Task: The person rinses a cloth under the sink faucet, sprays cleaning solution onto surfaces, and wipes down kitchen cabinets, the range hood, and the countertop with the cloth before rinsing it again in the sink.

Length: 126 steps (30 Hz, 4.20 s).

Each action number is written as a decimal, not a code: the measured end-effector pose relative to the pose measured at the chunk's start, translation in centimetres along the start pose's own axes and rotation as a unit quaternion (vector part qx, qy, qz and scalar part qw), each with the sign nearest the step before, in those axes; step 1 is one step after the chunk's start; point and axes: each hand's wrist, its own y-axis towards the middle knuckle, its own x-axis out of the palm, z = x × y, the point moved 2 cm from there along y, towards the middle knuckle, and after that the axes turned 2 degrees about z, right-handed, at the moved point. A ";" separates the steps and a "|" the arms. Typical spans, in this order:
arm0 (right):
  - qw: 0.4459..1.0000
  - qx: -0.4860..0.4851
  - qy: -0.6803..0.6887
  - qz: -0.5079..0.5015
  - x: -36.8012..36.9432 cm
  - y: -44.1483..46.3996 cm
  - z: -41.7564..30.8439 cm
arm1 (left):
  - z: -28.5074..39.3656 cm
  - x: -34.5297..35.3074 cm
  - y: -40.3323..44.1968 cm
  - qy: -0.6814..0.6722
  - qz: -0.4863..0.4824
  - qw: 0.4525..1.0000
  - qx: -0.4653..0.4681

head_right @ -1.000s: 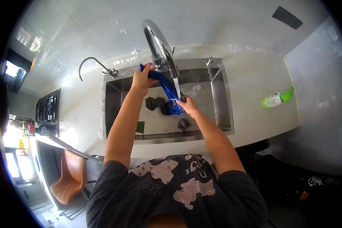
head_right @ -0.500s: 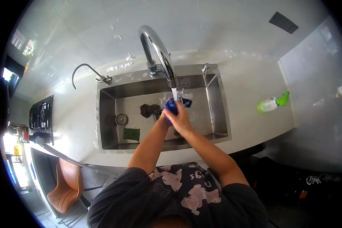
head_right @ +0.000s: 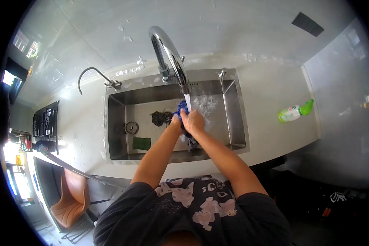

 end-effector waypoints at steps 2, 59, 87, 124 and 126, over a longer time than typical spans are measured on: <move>0.997 -0.051 0.041 0.033 1.9 -1.8 1.1 | 0.0 0.1 -1.1 -0.027 0.001 1.000 -0.009; 0.939 -0.332 0.086 0.032 -2.2 -5.3 -1.0 | -2.7 -0.7 6.9 -0.171 -0.396 0.900 0.057; 0.921 0.048 0.351 -0.162 -2.9 0.7 1.4 | -0.9 -4.0 -1.6 0.509 0.091 0.738 0.434; 0.871 -0.401 0.251 0.130 -3.1 2.5 2.7 | 1.5 1.1 -1.5 0.091 -0.028 0.988 0.120; 0.848 -0.483 0.192 0.102 -4.2 2.7 2.0 | 2.2 1.5 -1.7 0.152 -0.038 0.982 0.104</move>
